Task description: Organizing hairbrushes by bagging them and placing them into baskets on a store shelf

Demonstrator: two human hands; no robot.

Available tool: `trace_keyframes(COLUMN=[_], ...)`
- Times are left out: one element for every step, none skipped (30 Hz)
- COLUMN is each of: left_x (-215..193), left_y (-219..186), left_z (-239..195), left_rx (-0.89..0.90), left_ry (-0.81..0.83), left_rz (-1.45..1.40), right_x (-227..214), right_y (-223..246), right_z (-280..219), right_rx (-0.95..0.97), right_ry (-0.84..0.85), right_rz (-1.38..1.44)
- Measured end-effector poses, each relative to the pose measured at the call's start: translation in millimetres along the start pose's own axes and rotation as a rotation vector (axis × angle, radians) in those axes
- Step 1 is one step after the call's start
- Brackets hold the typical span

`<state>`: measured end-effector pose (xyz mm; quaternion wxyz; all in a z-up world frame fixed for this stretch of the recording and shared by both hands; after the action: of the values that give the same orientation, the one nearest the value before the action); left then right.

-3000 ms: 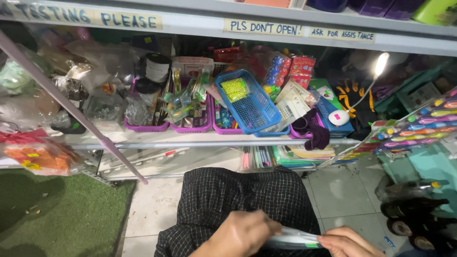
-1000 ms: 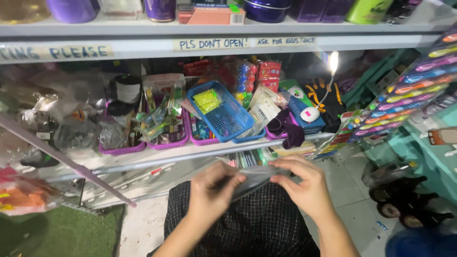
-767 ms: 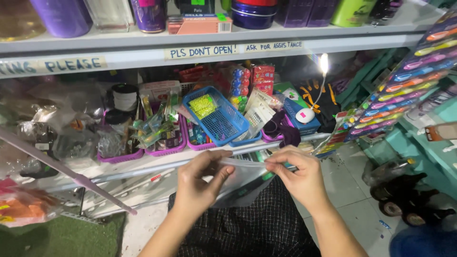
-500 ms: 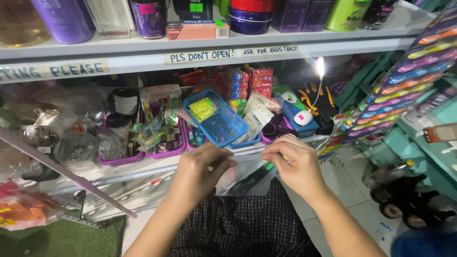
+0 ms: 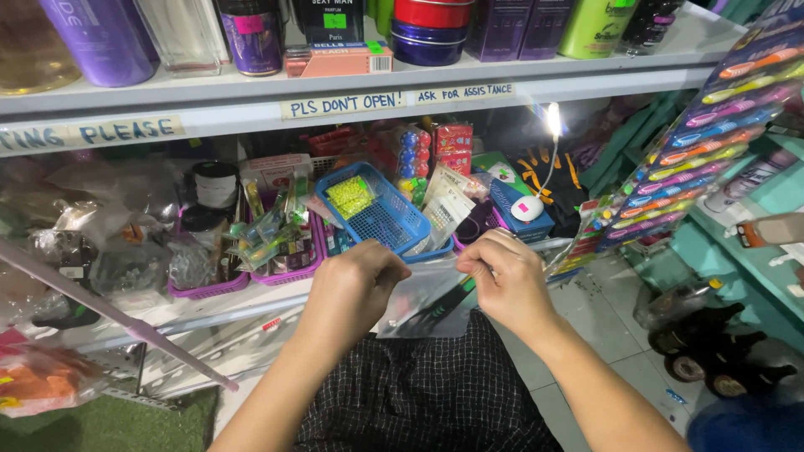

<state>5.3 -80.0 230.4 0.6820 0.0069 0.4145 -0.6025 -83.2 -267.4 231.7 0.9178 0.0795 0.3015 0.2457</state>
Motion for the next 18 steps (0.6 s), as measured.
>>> trace_keyframes(left_x=[2.0, 4.1, 4.6, 4.8, 4.9, 3.4, 2.2, 0.8, 0.3, 0.1, -0.4, 0.6, 1.9, 3.0, 1.9, 0.8, -0.7, -1.1], left_y=[2.0, 4.0, 5.1, 5.7, 6.5, 6.7, 8.6, 10.8, 12.9, 16.6, 20.7, 24.7, 30.0, 35.1, 37.0, 39.8, 42.8, 41.8], left_z=[-0.7, -1.4, -1.5, -1.5, -1.5, -1.0, 0.1, 1.1, 1.0, 1.1, 2.2, 1.6, 2.3, 3.2, 4.2, 5.3, 7.4, 9.2], left_rx=[0.026, 0.051, 0.052, 0.072, 0.093, 0.093, 0.050, 0.008, 0.005, -0.043, -0.088, -0.088, -0.125, -0.161, -0.156, -0.186, -0.214, -0.206], left_ry=[-0.007, -0.014, -0.014, -0.025, -0.036, -0.037, -0.022, -0.008, -0.009, -0.001, 0.006, 0.003, 0.011, 0.020, 0.013, 0.005, -0.003, -0.011], left_rz=[0.042, 0.083, 0.084, 0.098, 0.113, 0.114, 0.063, 0.011, 0.013, -0.085, -0.182, -0.179, -0.215, -0.252, -0.247, -0.236, -0.225, -0.220], right_x=[1.6, 3.3, 4.7, 6.2, 7.9, 8.6, 9.4, 10.5, 10.4, 10.7, 11.3, 12.8, 14.1, 15.2, 18.4, 21.9, 25.4, 27.2], right_y=[-1.5, -3.1, -3.8, -4.7, -5.6, -5.9, -7.2, -8.5, -9.6, -10.8, -12.5, -10.7, -10.0, -9.1, -11.8, -14.7, -17.9, -15.5], right_z=[-0.2, -0.4, -1.0, -1.6, -1.9, -2.0, -1.5, -0.8, 0.1, 1.3, 3.7, 4.5, 6.5, 8.8, 8.9, 9.3, 10.6, 11.3], right_rx=[-0.006, -0.012, -0.012, -0.006, -0.002, -0.002, 0.023, 0.049, 0.048, 0.053, 0.056, 0.053, 0.063, 0.074, 0.065, 0.067, 0.068, 0.057], right_ry=[0.005, 0.009, 0.009, 0.008, 0.007, 0.006, -0.005, -0.015, -0.014, -0.009, -0.006, -0.006, -0.014, -0.022, -0.025, -0.017, -0.010, -0.016], right_rz=[0.005, 0.009, 0.009, 0.021, 0.033, 0.034, 0.073, 0.111, 0.113, 0.123, 0.133, 0.135, 0.136, 0.137, 0.139, 0.138, 0.137, 0.138])
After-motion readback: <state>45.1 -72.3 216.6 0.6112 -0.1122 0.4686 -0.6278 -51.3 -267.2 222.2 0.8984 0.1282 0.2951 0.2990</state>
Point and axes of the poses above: each hand's wrist, its own z-axis towards the middle knuckle, its own x-axis out of the palm, y = z × x, the point moved 3 cm from there along z, towards the middle knuckle
